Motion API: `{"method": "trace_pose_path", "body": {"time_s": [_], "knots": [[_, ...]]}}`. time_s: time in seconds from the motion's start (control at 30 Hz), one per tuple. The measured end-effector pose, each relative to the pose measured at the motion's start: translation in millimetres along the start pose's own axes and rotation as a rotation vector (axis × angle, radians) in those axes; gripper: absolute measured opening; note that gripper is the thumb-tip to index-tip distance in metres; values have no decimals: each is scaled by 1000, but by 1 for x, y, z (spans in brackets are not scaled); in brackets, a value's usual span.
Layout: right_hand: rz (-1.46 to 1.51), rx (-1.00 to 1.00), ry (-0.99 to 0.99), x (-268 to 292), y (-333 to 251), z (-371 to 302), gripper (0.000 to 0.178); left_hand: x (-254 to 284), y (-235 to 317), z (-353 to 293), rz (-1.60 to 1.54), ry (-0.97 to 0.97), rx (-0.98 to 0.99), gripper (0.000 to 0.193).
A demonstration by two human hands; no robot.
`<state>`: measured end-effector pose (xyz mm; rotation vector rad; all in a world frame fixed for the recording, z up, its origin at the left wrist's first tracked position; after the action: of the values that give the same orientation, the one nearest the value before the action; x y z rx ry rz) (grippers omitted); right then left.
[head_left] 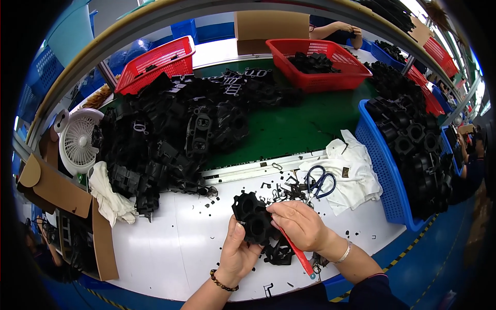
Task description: The person deburrs and cleans plastic components using a red handheld deburring tool, then wipes them with a white cloth.
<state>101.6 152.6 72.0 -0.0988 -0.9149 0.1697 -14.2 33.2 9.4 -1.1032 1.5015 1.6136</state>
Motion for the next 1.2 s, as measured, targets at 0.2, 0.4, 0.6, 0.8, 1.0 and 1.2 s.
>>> {"method": "trace_pose_path", "body": {"time_s": [0.2, 0.4, 0.6, 0.8, 1.0, 1.2], "knots": [[-55, -265, 118, 10, 24, -1, 15, -20, 1, -2, 192, -139, -53, 62], [280, -548, 189, 19, 25, -12, 10, -24, 5, -1, 219, -23, -73, 65], [461, -638, 138, 13, 21, -15, 12, 0, 3, -1, -72, -50, -109, 68], [678, -622, 106, 7, 8, -16, 8, 9, 0, 0, -165, -44, -86, 73], [1140, -526, 30, -1, -2, -14, 8, -7, 3, 5, -7, -44, 13, 75], [1097, -508, -118, -3, -12, -6, 8, -1, 0, 6, -49, -132, -57, 67]]}}
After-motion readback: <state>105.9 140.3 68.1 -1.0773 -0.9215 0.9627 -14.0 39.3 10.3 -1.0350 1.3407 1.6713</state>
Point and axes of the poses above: each hand's wrist, its own z-axis towards the middle knuckle, its own x-axis out of the back of the hand, y = z × x, the point moved 3 cm from there along z, towards the middle knuckle, and after that the axes turned 14 degrees about -y, right-handed, at the moved point
